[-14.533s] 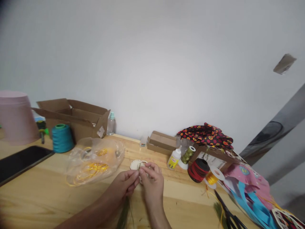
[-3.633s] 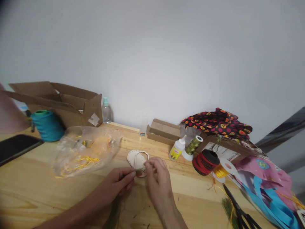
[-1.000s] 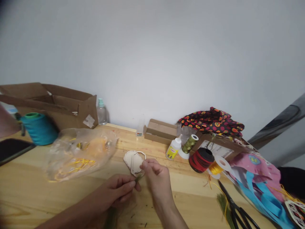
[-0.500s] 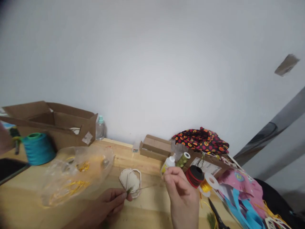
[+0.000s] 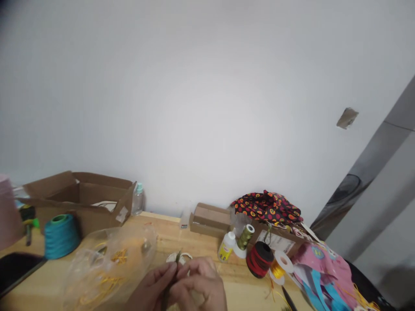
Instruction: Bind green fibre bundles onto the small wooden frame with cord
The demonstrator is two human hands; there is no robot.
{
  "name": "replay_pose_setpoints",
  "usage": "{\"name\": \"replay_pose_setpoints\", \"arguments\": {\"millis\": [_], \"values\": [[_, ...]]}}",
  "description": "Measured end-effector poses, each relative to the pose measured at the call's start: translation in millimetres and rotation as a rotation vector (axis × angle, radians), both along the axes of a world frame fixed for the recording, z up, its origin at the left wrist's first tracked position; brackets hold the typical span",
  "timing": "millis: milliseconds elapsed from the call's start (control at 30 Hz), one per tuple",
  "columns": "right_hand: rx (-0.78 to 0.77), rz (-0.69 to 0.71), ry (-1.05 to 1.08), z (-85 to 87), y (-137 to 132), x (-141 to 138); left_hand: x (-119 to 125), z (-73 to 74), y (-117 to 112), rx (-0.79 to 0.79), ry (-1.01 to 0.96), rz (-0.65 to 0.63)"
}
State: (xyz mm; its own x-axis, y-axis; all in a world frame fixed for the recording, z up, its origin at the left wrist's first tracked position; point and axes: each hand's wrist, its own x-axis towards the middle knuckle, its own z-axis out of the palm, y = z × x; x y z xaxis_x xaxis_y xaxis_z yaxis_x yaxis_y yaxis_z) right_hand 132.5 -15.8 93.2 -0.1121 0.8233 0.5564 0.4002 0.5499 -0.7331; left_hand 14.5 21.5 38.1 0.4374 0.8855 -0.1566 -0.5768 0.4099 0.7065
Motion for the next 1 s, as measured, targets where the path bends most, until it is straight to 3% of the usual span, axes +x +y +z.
{"name": "replay_pose_setpoints", "arguments": {"millis": [100, 200, 333, 467, 567, 700, 867, 1000], "values": [[-0.050, -0.107, 0.065, -16.5, 16.0, -2.2, 6.4, 15.7, -3.3, 0.072, -0.055, 0.035], [-0.040, -0.252, 0.140, -27.5, 22.2, -5.1, 12.6, 18.9, -5.0, 0.063, -0.090, 0.032], [-0.062, -0.324, 0.183, -35.3, 22.6, -10.2, 16.7, 10.9, -4.6, -0.038, -0.053, -0.017], [-0.085, -0.355, 0.235, -42.6, 22.6, -12.8, 14.2, -2.8, -1.0, -0.108, 0.084, 0.040], [-0.112, -0.366, 0.244, -52.7, 24.0, -12.3, 11.8, -15.1, 3.0, -0.075, 0.196, 0.072], [-0.172, -0.362, 0.248, -68.6, 26.8, -11.6, 11.5, -27.9, 6.4, -0.039, 0.247, -0.004], [-0.205, -0.356, 0.272, -76.7, 28.7, -12.3, 10.9, -27.7, 4.7, -0.074, 0.256, -0.029], [-0.210, -0.352, 0.318, -77.3, 26.5, -10.7, 7.4, -24.6, 2.2, -0.125, 0.259, 0.036]]}}
